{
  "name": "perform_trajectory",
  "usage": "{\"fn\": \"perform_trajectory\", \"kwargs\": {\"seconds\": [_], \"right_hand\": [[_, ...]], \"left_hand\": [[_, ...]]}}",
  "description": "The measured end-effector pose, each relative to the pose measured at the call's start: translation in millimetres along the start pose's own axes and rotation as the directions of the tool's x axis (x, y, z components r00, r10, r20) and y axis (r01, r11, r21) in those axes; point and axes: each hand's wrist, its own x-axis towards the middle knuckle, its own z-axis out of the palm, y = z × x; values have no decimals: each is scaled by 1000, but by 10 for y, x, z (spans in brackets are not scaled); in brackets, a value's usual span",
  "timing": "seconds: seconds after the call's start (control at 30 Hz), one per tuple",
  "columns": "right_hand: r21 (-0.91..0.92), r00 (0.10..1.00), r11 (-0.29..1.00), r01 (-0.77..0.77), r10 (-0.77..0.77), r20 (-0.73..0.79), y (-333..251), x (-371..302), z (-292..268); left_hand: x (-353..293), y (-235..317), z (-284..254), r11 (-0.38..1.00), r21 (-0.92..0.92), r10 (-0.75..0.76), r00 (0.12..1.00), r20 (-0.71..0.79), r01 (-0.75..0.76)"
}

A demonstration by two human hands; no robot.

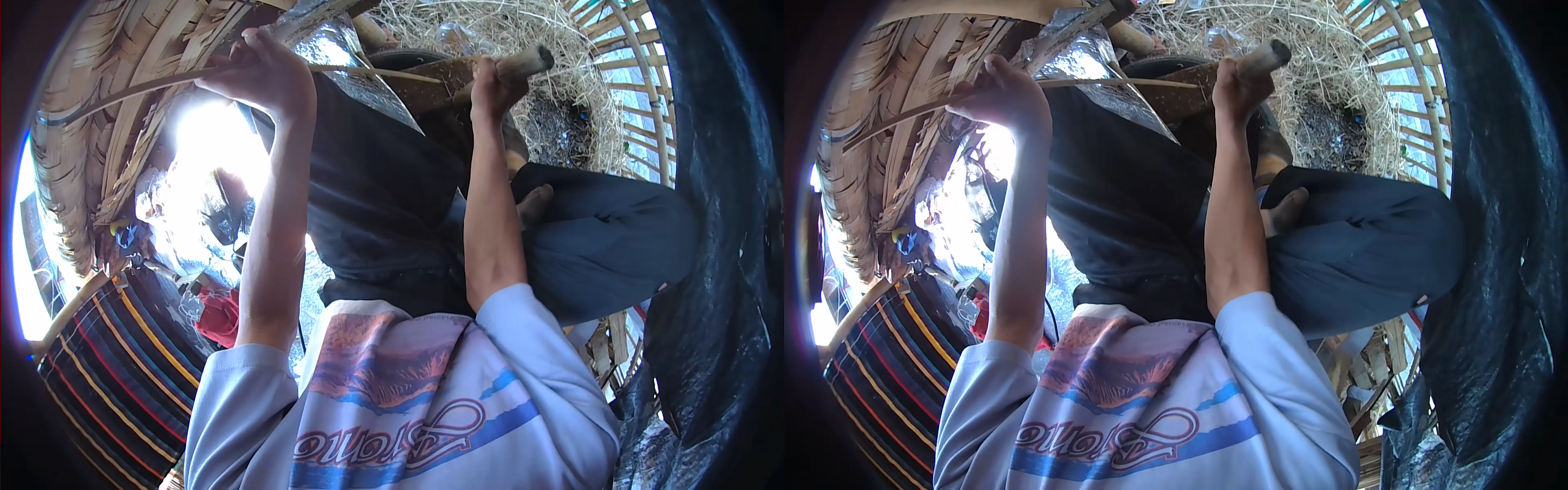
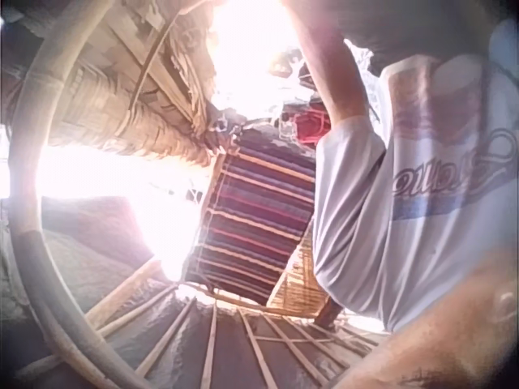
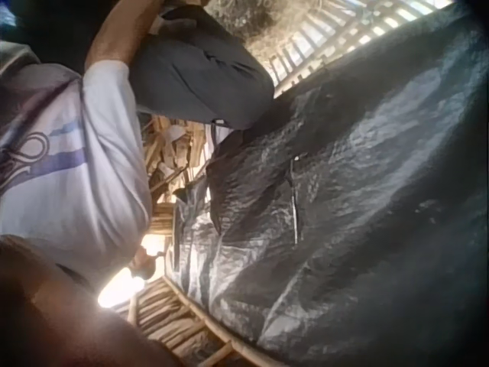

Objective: The person uses a blade to shave a long, thin bamboo strip, pulling the strip across the blade multiple times to refine its thickness.

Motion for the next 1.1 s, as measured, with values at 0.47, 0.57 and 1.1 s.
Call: {"fn": "perform_trajectory", "kwargs": {"seconds": [0.47, 0.57, 1.1], "right_hand": [[361, 976, 920, -154, 198, -88, -169, 197, 134], [421, 968, 880, -221, 250, -15, -101, 179, 109], [374, 982, 913, -165, 188, -25, 87, -58, -77]], "left_hand": [[-102, 34, -122, 905, 419, 28, 994, 107, -70], [-15, -282, -339, 419, 698, 414, 807, 422, -580], [225, -725, -253, 692, 709, 164, 986, 29, -136]]}}
